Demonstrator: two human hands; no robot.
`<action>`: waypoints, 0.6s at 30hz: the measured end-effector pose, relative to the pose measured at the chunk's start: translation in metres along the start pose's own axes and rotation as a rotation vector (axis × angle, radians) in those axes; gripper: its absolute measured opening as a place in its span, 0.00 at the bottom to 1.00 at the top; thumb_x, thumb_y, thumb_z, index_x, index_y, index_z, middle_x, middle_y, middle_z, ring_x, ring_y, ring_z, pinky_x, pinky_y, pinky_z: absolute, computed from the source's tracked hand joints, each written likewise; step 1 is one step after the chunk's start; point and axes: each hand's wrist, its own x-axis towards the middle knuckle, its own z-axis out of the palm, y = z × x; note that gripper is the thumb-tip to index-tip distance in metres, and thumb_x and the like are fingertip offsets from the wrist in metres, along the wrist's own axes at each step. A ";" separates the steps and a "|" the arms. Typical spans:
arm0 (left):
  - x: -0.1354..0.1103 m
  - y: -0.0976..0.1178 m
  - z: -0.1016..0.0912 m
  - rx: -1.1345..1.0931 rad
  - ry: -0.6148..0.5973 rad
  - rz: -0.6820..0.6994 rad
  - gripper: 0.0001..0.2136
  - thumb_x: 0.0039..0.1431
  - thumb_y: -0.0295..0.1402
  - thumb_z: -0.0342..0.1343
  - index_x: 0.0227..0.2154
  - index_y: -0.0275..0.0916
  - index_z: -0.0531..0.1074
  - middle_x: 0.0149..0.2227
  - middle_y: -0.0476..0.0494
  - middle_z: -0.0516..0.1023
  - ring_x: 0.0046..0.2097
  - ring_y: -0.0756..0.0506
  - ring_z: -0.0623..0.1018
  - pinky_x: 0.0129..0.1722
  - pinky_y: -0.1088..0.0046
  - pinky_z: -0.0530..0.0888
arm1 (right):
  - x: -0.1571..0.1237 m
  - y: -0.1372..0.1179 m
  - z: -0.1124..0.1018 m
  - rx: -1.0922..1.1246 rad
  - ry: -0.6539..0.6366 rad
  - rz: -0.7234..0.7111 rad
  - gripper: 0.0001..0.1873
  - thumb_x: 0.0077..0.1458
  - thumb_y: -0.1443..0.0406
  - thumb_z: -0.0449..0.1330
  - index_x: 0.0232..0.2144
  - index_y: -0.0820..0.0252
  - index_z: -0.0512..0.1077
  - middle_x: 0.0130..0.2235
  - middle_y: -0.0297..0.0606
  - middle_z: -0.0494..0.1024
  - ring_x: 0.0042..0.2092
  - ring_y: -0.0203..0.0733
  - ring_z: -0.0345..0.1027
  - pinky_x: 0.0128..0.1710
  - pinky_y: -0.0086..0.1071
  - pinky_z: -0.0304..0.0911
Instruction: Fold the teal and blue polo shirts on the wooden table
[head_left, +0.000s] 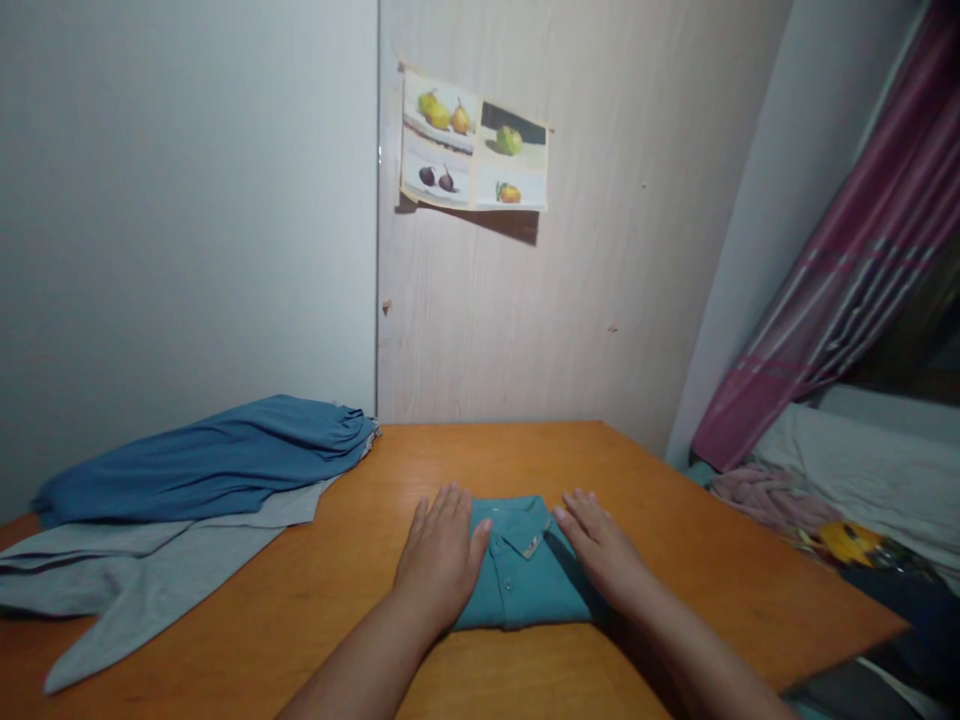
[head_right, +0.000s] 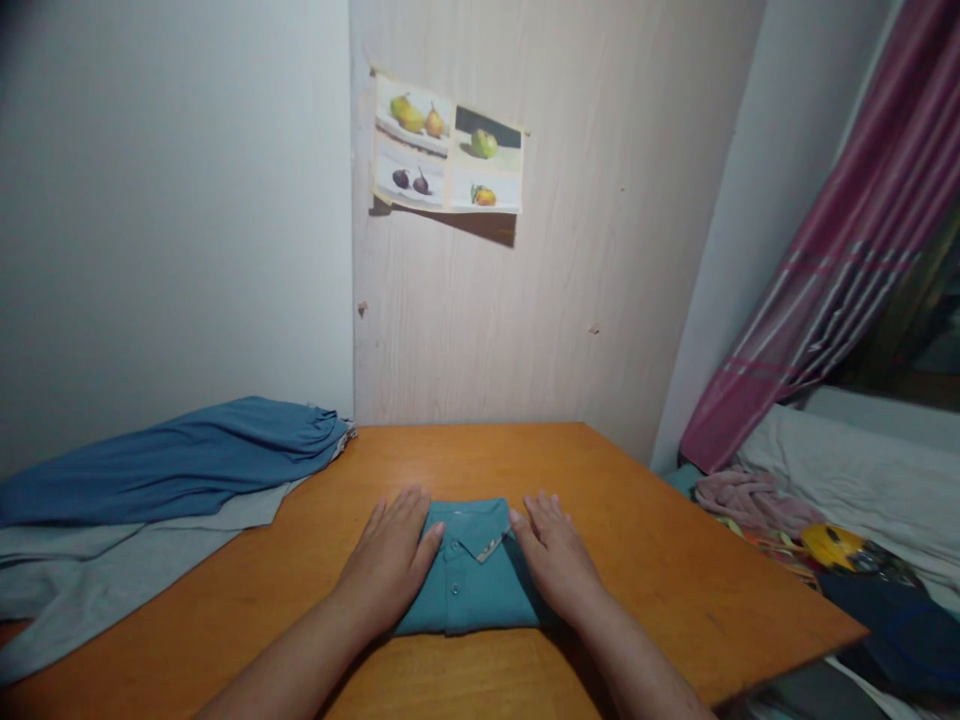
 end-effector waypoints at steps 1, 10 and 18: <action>-0.001 0.001 -0.001 -0.012 0.001 0.041 0.29 0.68 0.47 0.39 0.64 0.36 0.63 0.68 0.37 0.58 0.70 0.38 0.55 0.69 0.52 0.46 | -0.002 -0.009 -0.002 -0.005 -0.017 -0.043 0.42 0.64 0.42 0.38 0.66 0.64 0.60 0.70 0.47 0.51 0.72 0.51 0.36 0.69 0.47 0.37; -0.008 -0.003 0.008 -0.069 -0.192 0.145 0.25 0.68 0.46 0.41 0.66 0.50 0.61 0.69 0.47 0.56 0.71 0.37 0.51 0.68 0.43 0.43 | -0.017 -0.059 0.001 -0.164 -0.301 -0.215 0.38 0.64 0.40 0.39 0.69 0.48 0.53 0.72 0.39 0.44 0.72 0.55 0.29 0.68 0.54 0.30; -0.006 0.000 0.009 -0.060 -0.234 0.097 0.26 0.67 0.47 0.41 0.66 0.51 0.59 0.69 0.46 0.56 0.71 0.36 0.51 0.67 0.41 0.43 | -0.014 -0.048 0.012 -0.141 -0.351 -0.177 0.41 0.62 0.38 0.37 0.70 0.47 0.49 0.72 0.37 0.42 0.72 0.54 0.29 0.68 0.53 0.28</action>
